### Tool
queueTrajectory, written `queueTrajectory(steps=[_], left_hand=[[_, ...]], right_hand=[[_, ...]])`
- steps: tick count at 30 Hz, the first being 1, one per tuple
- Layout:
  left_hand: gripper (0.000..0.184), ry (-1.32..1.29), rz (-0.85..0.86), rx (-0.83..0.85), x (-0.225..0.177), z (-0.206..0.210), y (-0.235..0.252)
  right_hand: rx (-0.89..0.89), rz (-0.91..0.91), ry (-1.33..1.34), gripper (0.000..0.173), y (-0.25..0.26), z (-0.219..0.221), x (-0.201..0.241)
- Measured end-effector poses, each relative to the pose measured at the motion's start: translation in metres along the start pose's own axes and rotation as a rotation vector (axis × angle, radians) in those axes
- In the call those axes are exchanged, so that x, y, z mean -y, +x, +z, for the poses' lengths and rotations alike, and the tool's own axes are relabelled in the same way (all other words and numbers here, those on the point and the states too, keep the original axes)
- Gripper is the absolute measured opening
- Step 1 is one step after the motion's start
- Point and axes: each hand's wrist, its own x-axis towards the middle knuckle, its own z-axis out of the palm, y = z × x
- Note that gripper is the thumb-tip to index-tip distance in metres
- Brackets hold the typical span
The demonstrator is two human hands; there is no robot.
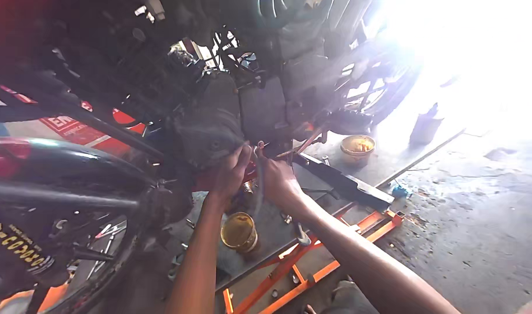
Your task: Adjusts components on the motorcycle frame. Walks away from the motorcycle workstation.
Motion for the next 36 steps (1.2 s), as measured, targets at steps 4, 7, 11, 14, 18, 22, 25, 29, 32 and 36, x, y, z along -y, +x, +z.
queueTrajectory(steps=[4,7,11,14,18,22,25,29,32,36], left_hand=[[0.063,0.031,0.025,0.011,0.004,-0.002,0.001],[0.062,0.047,0.004,0.016,0.001,-0.002,0.001],[0.068,0.105,0.017,0.035,0.001,-0.005,0.003],[0.071,0.121,0.039,0.028,0.005,-0.004,0.004],[0.07,0.15,0.052,0.034,0.006,-0.004,0.002],[0.069,0.127,0.04,0.052,0.007,-0.003,0.0],[0.072,0.133,0.061,0.059,0.01,-0.003,0.001],[0.068,0.169,0.055,0.059,0.005,-0.001,-0.002],[0.068,0.192,0.058,0.039,0.007,0.001,-0.004],[0.066,0.178,0.018,0.073,0.003,-0.004,-0.015]], right_hand=[[-0.038,-0.042,-0.086,0.043,0.006,0.007,0.0],[-0.039,-0.057,-0.103,0.047,0.005,0.006,0.001],[-0.103,-0.072,-0.136,0.053,0.003,0.019,-0.001],[-0.259,-0.126,-0.134,0.059,0.006,0.045,-0.013],[-0.377,-0.161,-0.101,0.067,0.013,0.074,-0.024],[-0.577,-0.204,-0.059,0.069,0.027,0.103,-0.032],[-0.725,-0.227,-0.007,0.068,0.045,0.127,-0.037],[-0.86,-0.258,0.051,0.067,0.067,0.154,-0.042],[-0.888,-0.302,0.091,0.067,0.07,0.157,-0.051],[-0.703,-0.416,0.202,0.062,0.049,0.139,-0.06]])
